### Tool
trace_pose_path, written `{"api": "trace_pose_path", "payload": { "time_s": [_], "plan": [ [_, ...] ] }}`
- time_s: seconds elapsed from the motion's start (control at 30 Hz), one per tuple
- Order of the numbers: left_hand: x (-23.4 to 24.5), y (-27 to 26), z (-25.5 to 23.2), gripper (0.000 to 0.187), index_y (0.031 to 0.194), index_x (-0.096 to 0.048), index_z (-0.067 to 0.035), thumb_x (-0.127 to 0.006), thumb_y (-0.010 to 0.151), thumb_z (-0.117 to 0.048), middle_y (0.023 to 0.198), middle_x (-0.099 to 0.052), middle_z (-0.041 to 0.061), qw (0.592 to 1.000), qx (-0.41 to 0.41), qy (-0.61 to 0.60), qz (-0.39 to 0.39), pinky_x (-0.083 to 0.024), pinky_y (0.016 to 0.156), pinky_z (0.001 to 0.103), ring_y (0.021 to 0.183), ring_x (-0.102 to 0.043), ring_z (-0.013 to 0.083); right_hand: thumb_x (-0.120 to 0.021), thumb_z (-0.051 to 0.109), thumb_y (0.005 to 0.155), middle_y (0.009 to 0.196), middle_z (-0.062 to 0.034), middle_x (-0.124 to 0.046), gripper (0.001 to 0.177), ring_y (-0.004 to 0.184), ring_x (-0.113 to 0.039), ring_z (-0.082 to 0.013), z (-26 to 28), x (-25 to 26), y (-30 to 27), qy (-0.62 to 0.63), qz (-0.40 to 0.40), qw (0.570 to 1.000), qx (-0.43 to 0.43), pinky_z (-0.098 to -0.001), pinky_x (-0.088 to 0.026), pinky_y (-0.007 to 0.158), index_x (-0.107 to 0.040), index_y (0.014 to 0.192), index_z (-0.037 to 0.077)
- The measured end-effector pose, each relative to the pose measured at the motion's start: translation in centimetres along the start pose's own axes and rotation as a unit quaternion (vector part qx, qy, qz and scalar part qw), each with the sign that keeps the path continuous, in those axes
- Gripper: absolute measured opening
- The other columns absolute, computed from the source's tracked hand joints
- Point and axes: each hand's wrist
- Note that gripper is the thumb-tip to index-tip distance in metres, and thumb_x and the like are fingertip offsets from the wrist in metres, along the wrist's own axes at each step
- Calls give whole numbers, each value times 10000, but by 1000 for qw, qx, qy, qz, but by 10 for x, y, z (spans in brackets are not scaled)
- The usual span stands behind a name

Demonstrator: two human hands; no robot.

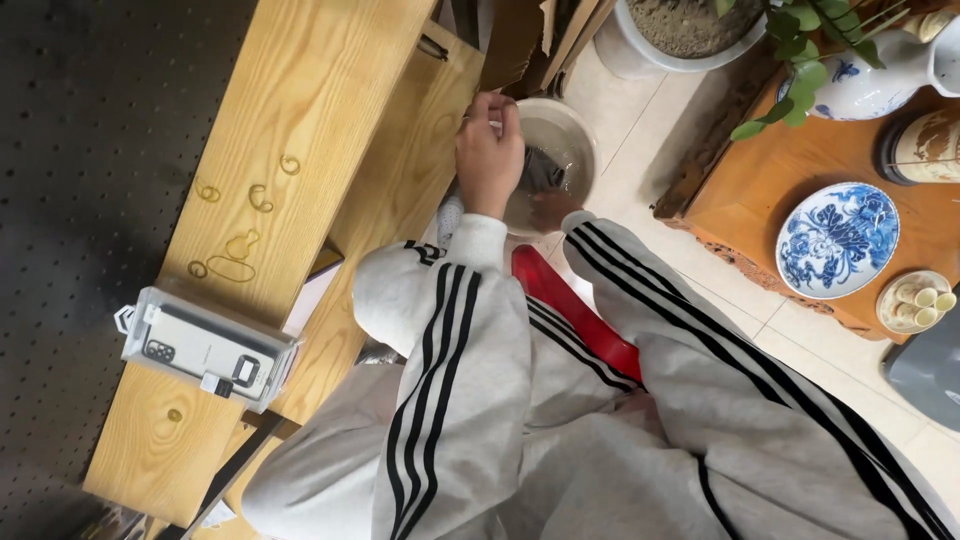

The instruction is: Cleaning a phone case by removing it from its packaging, wiping it with a cloth, and putting it back.

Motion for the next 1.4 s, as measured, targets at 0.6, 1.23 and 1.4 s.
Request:
{"api": "trace_pose_path", "payload": {
  "time_s": [0.6, 1.23, 1.4],
  "plan": [
    [-17, 5, -4, 287, 986, -617, -151, -432, 917, -359, 955, -763, 58, 999, 9, 26, 29, -508, 769, 481, 871, -716, 290, -451, 315, 862, 1639, 59, -351, 675, 1546, -178, -361, -24, -43, 36, 24, -66, 997, -44, -585, -195, 1240, -435, 1535, 370],
    [-20, 9, 1, 286, 971, -622, -178, -423, 906, -374, 957, -754, 28, 998, 48, 30, 19, -506, 796, 469, 879, -706, 258, -654, 48, 864, 905, -73, -646, 299, 842, -646, -272, 0, 28, -53, 271, -430, 860, 32, -439, -544, 711, -655, 1146, 147],
    [-22, 7, -1, 294, 956, -627, -184, -418, 888, -380, 963, -771, 39, 997, 64, 29, 18, -508, 794, 466, 890, -716, 268, -528, -36, 874, 954, -118, -643, 159, 805, -597, -356, 10, 35, -74, 214, -501, 821, 168, -453, -485, 689, -616, 966, 59]
  ]
}}
Point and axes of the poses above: each hand's wrist, its own y-axis towards the middle knuckle, its own x-axis out of the back of the hand, z = x × y
